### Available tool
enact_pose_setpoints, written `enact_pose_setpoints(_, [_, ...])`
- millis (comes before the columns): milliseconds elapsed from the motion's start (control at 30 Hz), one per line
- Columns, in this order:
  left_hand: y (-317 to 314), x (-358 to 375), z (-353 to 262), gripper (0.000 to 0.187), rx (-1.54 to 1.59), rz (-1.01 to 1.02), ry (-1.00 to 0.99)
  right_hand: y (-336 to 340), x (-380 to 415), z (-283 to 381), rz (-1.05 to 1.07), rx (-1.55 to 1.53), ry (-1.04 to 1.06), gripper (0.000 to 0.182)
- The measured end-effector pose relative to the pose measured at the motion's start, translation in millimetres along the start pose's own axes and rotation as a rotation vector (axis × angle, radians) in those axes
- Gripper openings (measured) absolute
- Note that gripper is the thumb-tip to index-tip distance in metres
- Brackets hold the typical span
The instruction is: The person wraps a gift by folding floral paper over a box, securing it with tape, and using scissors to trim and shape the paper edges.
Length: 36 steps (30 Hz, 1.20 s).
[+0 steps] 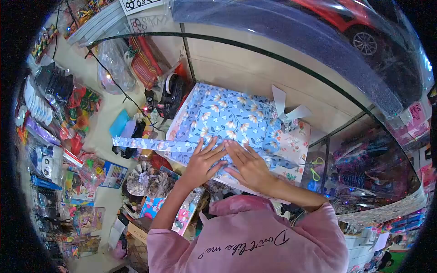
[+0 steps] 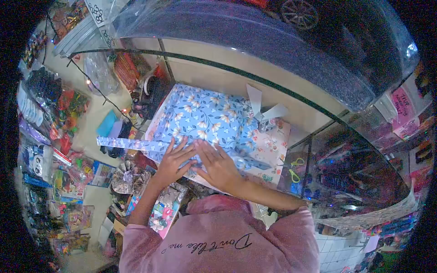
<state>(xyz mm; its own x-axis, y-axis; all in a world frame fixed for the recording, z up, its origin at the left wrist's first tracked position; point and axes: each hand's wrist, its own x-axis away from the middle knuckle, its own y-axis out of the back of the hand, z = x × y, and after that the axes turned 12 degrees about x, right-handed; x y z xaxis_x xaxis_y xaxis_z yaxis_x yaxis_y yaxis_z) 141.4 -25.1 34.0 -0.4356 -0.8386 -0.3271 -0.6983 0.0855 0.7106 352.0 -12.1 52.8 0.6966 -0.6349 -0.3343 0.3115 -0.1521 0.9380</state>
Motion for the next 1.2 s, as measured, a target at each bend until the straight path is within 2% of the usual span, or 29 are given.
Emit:
enact_pose_setpoints(133, [4,-3,-3,0.043,0.04,0.019,0.025,8,18,-7,0.008,0.054,-0.031,0.059])
enact_pose_setpoints(233, [6,-3,-4,0.044,0.009,0.037,0.015,25,23,-25,0.141,0.05,-0.006,0.055])
enact_pose_setpoints(367, [21,9,2,0.043,-0.036,0.023,0.086,74,25,-45,0.233,0.006,-0.079,0.054])
enact_pose_setpoints(400, [26,12,4,0.042,-0.044,0.028,0.101,72,24,-53,0.127,-0.147,-0.055,0.045])
enact_pose_setpoints(500, [32,12,2,0.035,-0.016,0.002,0.121,71,17,-62,0.144,-0.293,-0.116,0.038])
enact_pose_setpoints(533, [31,12,5,0.033,-0.002,-0.027,0.12,67,14,-68,0.138,-0.177,-0.079,0.033])
enact_pose_setpoints(633, [38,9,9,0.025,-0.086,-0.128,0.087,70,-9,-79,0.232,-0.245,-0.024,0.029])
enact_pose_setpoints(667, [41,7,9,0.024,-0.134,-0.163,0.069,61,-15,-84,0.194,-0.342,0.007,0.025])
enact_pose_setpoints(767, [44,-4,-3,0.021,-0.173,-0.25,0.126,49,-33,-85,0.261,-0.486,0.053,0.024])
enact_pose_setpoints(867, [36,-19,-12,0.025,-0.142,-0.262,0.173,33,-42,-83,0.224,-0.503,0.131,0.024])
enact_pose_setpoints(967, [15,-24,-9,0.031,0.043,-0.224,0.134,36,-41,-81,0.285,-0.506,0.044,0.024])
enact_pose_setpoints(1067, [10,-24,-14,0.037,-0.063,-0.164,0.043,37,-39,-84,0.183,-0.387,0.114,0.024])
enact_pose_setpoints(1200, [11,-23,-13,0.036,-0.051,-0.103,0.014,36,-40,-85,0.191,-0.336,0.133,0.023])
